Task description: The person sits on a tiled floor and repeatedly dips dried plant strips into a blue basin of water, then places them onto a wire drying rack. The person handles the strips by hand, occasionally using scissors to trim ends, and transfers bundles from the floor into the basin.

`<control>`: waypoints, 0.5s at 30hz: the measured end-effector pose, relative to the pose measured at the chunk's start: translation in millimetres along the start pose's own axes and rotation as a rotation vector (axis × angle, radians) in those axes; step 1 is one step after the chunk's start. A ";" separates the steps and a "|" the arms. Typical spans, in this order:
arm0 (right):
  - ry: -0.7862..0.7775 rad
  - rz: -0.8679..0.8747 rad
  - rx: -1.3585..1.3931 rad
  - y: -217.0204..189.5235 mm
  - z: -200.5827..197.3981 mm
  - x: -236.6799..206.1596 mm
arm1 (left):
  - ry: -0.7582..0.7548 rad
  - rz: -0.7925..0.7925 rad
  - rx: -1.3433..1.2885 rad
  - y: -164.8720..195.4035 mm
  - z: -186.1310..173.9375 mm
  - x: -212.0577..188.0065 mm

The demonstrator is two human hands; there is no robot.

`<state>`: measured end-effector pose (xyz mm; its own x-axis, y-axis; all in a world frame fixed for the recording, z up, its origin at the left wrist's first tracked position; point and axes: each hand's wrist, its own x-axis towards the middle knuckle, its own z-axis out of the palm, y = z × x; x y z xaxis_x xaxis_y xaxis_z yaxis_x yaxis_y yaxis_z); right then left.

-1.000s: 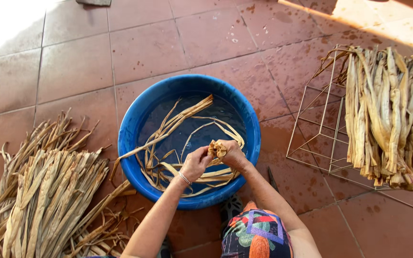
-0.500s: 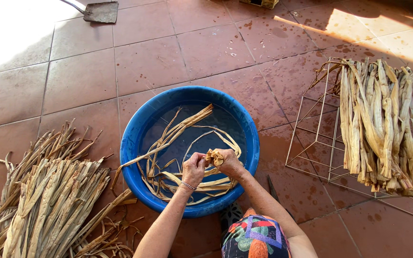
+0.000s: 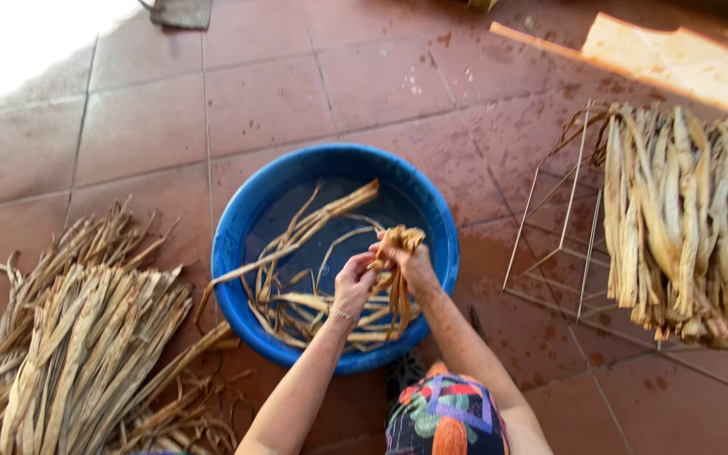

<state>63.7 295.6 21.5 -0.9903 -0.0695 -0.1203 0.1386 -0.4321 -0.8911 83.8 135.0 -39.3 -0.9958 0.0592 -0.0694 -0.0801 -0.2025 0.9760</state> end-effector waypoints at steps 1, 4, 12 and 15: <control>0.058 -0.017 0.045 3.7 -4.0 3.0 | -0.053 0.036 0.017 -4.2 -0.9 -2.7; 0.083 -0.085 0.173 7.4 -20.5 9.9 | -0.117 0.132 0.216 -7.7 -7.8 -6.2; 0.021 -0.001 0.167 -15.7 -6.1 -4.5 | -0.111 0.094 0.553 44.3 5.0 -7.5; -0.056 -0.014 0.159 -19.3 3.6 -5.9 | -0.127 0.020 0.609 56.8 23.6 -0.8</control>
<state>66.9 301.1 41.0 -0.9907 -0.1106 -0.0797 0.1289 -0.5702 -0.8113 81.1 146.5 21.1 -0.9810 0.1843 -0.0611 0.0153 0.3871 0.9219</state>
